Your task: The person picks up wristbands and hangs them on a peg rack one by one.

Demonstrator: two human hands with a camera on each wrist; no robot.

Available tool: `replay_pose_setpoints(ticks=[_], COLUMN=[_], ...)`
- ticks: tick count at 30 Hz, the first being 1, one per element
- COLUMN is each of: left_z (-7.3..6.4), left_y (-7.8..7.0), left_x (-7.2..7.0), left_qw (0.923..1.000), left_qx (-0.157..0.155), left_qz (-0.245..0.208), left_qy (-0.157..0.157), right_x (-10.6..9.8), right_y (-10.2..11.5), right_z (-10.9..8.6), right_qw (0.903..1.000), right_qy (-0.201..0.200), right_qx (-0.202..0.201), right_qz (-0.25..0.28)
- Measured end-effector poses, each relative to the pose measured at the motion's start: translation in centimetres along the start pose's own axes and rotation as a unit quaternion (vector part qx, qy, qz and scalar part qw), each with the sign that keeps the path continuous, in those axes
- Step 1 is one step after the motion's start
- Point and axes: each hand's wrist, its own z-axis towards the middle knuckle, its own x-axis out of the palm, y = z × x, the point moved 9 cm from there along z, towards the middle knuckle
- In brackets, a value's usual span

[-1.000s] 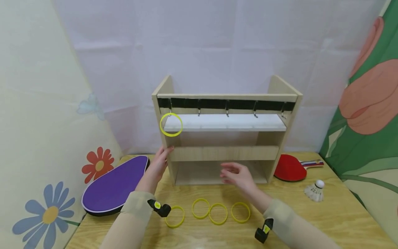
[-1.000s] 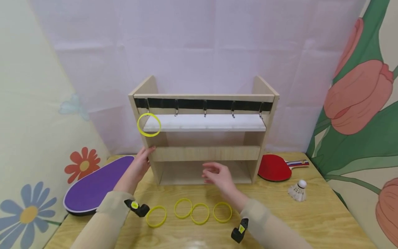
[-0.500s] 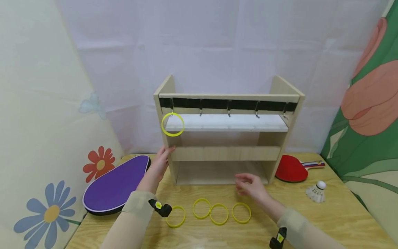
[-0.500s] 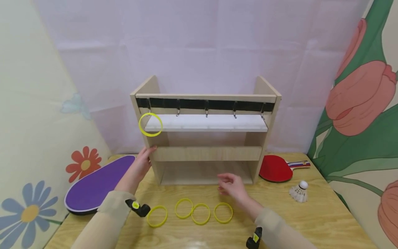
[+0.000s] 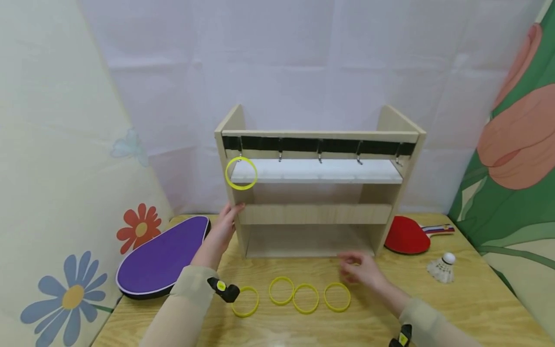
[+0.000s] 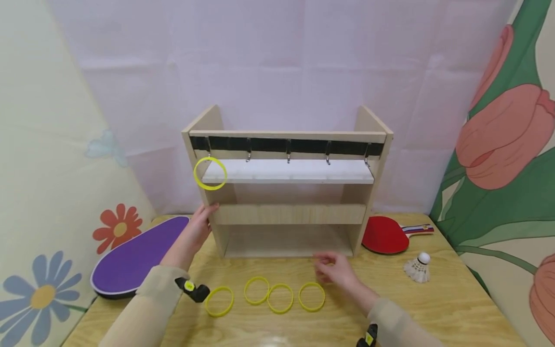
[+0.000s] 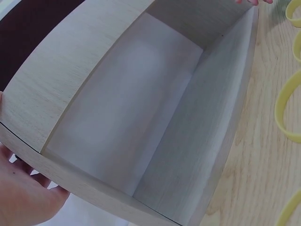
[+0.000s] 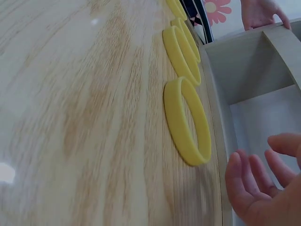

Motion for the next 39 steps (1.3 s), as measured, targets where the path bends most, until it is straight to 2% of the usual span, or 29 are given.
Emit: replay_pose_setpoints(ticks=[6,12,17,25,30,39], left_z=[0.0,0.0,0.0,0.2,0.2,0.1], left_y=[-0.2,0.0,0.0,0.1,0.1,0.0], left_x=[0.0,-0.2,-0.1,-0.1,-0.1,0.0], left_qw=[1.0,1.0,1.0,1.0,1.0,1.0], left_qx=[0.002,0.0,-0.001,-0.007,-0.001,0.004], left_qz=[-0.002,0.006,0.007,0.006,0.006,0.002], left_qy=[-0.003,-0.005,0.005,0.003,-0.001,0.006], right_x=[-0.3,-0.4,-0.5,-0.3,0.0,0.1], right_y=[-0.1,-1.2,-1.9,-2.2,-2.4,-2.8], right_z=[-0.3,-0.7,-0.8,-1.3,-1.5,-1.5], right_qw=[0.9988,0.9972,0.996,0.9936,0.9914,0.987], right_qy=[0.029,0.052,0.054,0.071,0.087,0.088], right_qx=[-0.015,0.003,0.01,0.014,0.013,0.026], right_qz=[-0.037,-0.053,-0.07,-0.086,-0.097,-0.132])
